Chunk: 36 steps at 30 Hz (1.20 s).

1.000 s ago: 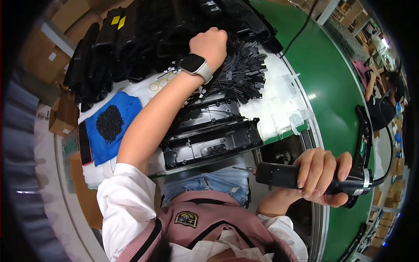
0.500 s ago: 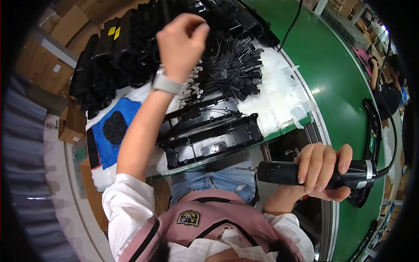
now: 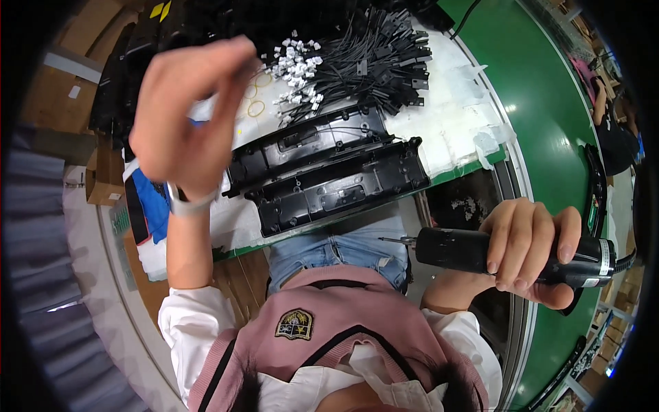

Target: Assemble plastic housings by inserting wire bundles and fastening components with an electric screwdriver.

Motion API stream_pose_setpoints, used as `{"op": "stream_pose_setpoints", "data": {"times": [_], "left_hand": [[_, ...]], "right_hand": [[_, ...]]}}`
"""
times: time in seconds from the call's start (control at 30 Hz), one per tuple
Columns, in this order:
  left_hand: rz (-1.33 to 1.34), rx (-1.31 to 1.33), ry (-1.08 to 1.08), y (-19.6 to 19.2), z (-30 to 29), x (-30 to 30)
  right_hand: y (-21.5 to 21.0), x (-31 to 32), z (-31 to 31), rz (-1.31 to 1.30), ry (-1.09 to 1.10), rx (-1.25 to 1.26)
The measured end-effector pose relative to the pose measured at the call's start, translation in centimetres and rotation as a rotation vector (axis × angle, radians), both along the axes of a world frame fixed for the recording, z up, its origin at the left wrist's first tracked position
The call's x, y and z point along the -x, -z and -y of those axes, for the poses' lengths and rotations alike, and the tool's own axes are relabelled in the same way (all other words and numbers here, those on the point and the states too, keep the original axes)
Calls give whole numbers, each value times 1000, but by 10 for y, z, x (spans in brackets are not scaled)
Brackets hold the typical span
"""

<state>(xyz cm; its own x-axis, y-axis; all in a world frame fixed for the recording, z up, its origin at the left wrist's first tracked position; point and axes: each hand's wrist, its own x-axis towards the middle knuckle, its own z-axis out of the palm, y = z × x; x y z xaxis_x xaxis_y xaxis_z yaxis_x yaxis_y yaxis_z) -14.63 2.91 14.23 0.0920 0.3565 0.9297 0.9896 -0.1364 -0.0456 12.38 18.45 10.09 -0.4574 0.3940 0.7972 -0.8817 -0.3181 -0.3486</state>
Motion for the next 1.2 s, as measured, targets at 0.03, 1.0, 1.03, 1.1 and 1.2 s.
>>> {"op": "stream_pose_setpoints", "data": {"times": [0.03,1.0,1.03,1.1,1.2], "left_hand": [[-158,86,-27,5,6,-7],[278,942,152,99,41,-78],[267,936,128,99,41,-79],[294,941,121,98,42,-80],[323,952,132,99,41,-77]], "right_hand": [[3,1,-1,8,-2,-16],[11,46,38,273,131,-406],[12,47,39,285,137,-425],[13,50,40,291,116,-431],[13,52,39,314,119,-477]]}}
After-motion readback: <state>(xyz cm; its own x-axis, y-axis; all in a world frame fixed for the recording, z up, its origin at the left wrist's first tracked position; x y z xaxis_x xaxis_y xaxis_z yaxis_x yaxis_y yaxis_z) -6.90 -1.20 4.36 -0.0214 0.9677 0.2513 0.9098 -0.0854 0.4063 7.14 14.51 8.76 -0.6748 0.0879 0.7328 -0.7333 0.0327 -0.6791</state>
